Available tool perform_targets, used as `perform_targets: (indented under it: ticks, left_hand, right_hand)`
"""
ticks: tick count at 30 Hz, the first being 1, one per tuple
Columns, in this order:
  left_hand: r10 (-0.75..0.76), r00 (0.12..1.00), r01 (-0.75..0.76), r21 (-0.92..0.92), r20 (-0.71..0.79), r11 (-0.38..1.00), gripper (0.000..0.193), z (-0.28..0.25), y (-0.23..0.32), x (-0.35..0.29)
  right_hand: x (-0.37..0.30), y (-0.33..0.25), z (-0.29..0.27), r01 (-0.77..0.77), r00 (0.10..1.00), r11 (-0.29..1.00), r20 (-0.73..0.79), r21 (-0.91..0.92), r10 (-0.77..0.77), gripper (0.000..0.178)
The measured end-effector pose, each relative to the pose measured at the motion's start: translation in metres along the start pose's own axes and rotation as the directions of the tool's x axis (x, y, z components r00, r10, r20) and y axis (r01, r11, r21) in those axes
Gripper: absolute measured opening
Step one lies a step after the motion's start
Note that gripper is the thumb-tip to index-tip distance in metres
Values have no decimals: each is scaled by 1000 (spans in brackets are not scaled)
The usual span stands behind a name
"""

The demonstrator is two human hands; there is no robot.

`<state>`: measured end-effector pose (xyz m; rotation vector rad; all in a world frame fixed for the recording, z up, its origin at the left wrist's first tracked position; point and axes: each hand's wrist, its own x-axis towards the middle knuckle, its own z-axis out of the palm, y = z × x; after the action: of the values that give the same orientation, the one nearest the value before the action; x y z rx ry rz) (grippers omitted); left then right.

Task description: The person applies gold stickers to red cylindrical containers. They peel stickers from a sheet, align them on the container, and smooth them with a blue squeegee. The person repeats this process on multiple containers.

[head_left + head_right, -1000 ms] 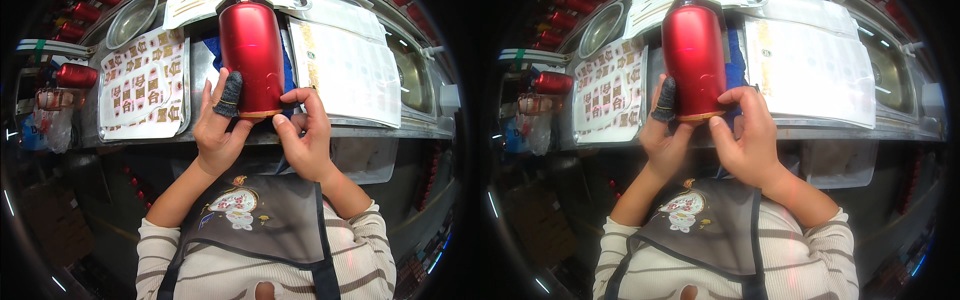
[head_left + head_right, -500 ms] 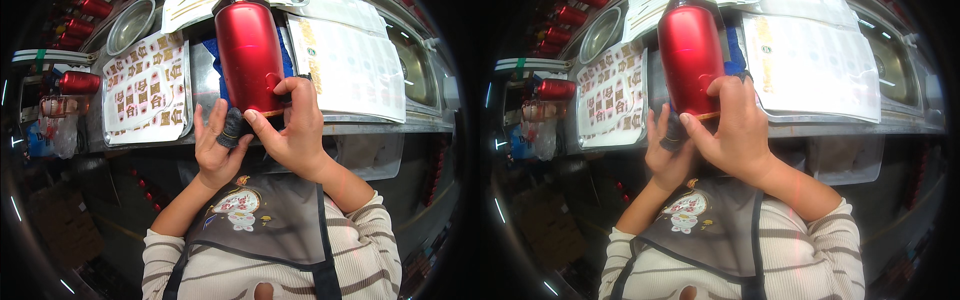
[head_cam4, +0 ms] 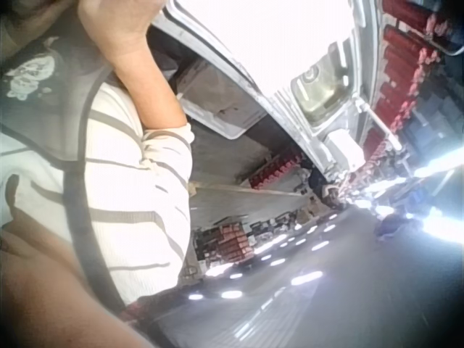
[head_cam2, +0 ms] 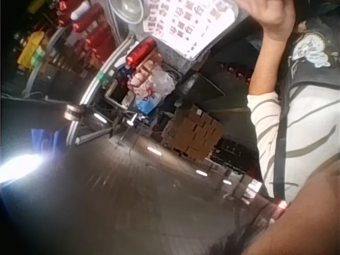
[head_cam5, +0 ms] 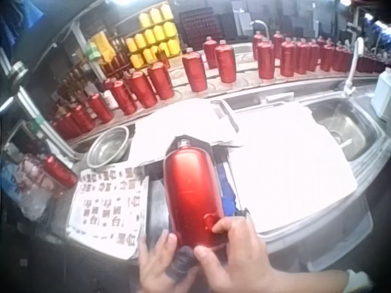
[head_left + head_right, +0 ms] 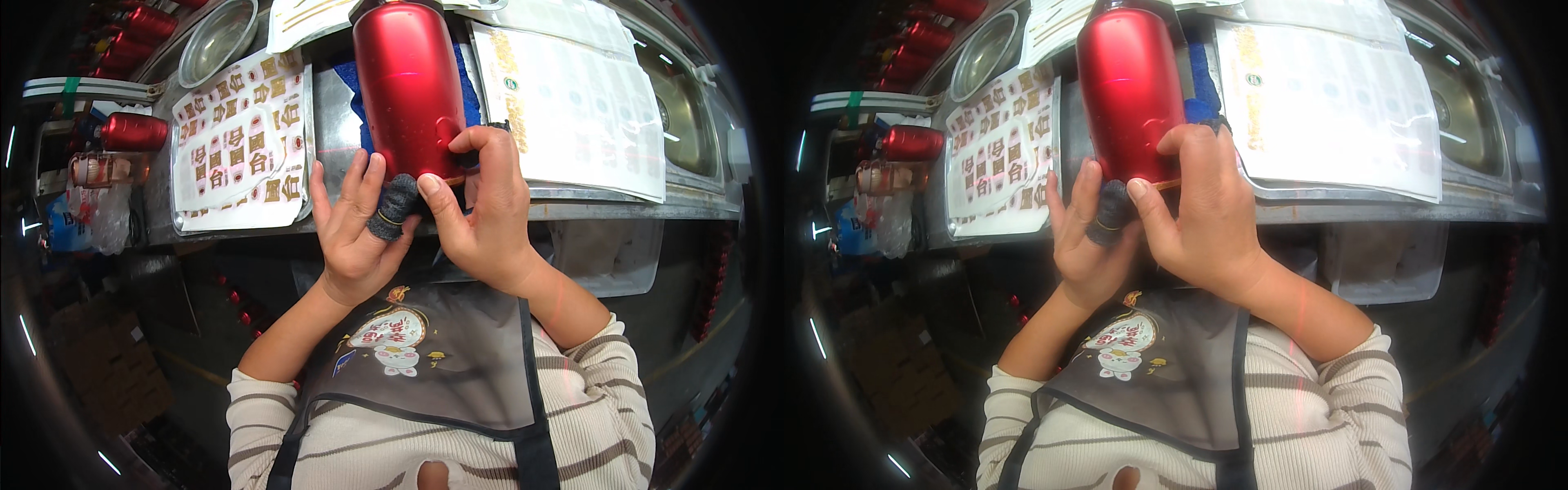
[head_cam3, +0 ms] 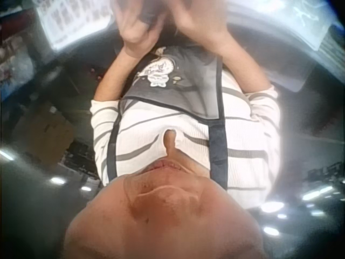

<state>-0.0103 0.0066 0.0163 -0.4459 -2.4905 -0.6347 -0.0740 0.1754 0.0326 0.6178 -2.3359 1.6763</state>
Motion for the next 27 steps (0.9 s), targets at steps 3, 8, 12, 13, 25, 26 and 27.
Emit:
perform_targets:
  ticks: [3,8,12,13,25,26,27]
  left_hand:
    - [39,999,-39,63,5,997,37,-3,2,5]
    - [112,992,-118,133,49,984,45,-17,8,22]
    - [166,983,-180,199,83,964,39,-23,15,37]
    - [182,979,-198,219,93,955,37,-21,16,40]
    - [-293,939,291,-869,179,401,78,-33,46,51]
    - [-281,930,320,-901,239,293,80,-37,44,51]
    - [-270,916,351,-919,297,181,81,-40,42,51]
  right_hand:
    - [0,-1,-3,-24,999,997,33,68,22,30]
    - [-2,5,-12,-156,985,952,115,263,129,21]
    - [-8,7,-19,-327,945,820,167,470,281,19]
    - [-9,6,-22,-315,949,832,153,457,275,19]
    - [16,-44,-21,394,915,919,94,13,-394,33]
    - [24,-47,-15,411,908,910,60,53,-414,27]
    - [29,-44,-11,420,903,905,64,61,-424,26]
